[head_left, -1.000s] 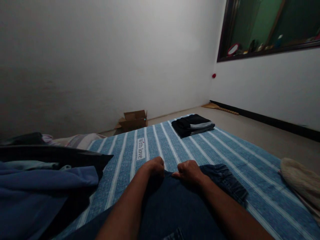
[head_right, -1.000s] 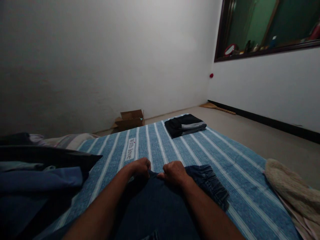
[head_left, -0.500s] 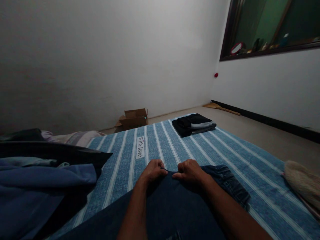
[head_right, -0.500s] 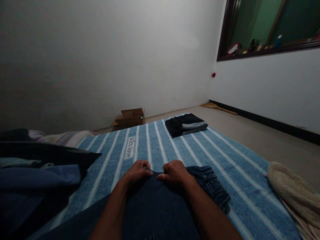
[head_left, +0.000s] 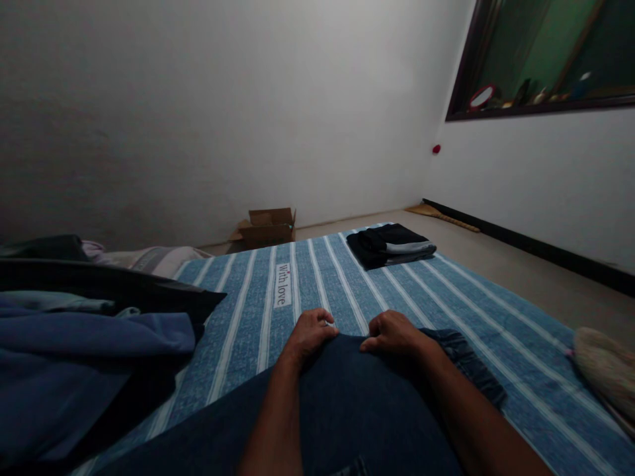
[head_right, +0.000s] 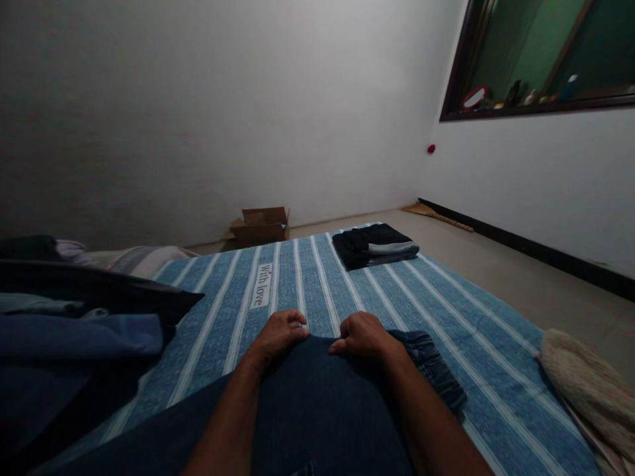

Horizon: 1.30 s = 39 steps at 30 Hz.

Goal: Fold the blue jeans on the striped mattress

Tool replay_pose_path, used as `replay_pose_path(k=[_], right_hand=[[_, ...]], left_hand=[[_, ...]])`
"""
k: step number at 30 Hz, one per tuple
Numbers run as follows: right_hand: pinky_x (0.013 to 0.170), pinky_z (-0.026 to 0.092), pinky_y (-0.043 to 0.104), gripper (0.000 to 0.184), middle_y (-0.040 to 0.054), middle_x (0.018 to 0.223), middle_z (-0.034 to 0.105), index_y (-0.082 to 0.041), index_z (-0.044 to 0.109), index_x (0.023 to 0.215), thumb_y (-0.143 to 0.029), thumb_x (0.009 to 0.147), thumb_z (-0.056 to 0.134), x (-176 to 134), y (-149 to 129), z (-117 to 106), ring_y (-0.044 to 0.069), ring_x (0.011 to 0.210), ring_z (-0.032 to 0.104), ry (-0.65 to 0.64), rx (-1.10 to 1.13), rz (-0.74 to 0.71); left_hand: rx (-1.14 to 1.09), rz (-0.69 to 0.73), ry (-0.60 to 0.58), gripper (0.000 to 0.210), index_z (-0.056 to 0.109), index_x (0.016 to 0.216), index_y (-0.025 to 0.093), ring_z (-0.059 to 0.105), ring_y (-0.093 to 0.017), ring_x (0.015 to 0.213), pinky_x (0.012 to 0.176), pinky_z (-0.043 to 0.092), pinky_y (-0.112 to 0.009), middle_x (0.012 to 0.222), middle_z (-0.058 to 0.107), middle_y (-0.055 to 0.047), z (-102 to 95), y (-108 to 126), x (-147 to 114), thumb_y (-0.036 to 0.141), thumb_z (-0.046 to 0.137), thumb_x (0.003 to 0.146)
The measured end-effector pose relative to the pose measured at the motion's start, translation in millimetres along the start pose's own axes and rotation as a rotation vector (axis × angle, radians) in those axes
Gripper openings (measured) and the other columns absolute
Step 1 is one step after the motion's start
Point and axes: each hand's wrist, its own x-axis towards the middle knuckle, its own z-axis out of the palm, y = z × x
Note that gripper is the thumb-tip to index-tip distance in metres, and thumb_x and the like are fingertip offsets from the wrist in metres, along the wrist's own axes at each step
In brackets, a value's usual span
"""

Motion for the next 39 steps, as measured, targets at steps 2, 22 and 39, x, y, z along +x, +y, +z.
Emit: replay_pose_path(k=[2, 22, 39], right_hand=[[0.056, 0.033, 0.022, 0.034, 0.0005, 0.071, 0.068, -0.021, 0.072, 0.077, -0.054, 0.075, 0.066, -1.2, 2.8, -2.8, 0.015, 0.069, 0.061, -0.014, 0.020, 0.010], [0.052, 0.029, 0.024, 0.047, 0.0032, 0.068, 0.066, -0.019, 0.069, 0.070, -0.062, 0.081, 0.054, -3.9, 6.3, -3.5, 0.016, 0.064, 0.059, 0.039, -0.016, 0.054], [0.062, 0.038, 0.027, 0.045, 0.0112, 0.083, 0.070, -0.019, 0.069, 0.081, -0.049, 0.094, 0.038, 4.4, 3.1, 7.6, 0.022, 0.081, 0.066, 0.202, -0.201, 0.213]], left_hand=[[0.013, 0.009, 0.004, 0.017, 0.055, 0.077, 0.017, 0.052, -0.010, 0.055, 0.051, 0.038, -0.021, 0.058, 0.051, 0.006, 0.4, -1.2, 0.0, 0.014, 0.063, 0.062], [0.639, 0.063, 0.267, 0.015, 0.060, 0.073, 0.020, 0.062, -0.020, 0.080, 0.069, 0.040, -0.029, 0.079, 0.067, -0.005, 15.2, 3.6, -1.3, 0.032, 0.056, 0.081], [0.860, 0.003, 0.332, 0.020, 0.059, 0.091, 0.022, 0.066, -0.023, 0.085, 0.067, 0.040, -0.028, 0.088, 0.070, -0.007, 18.7, -0.9, -0.9, 0.038, 0.046, 0.089]])
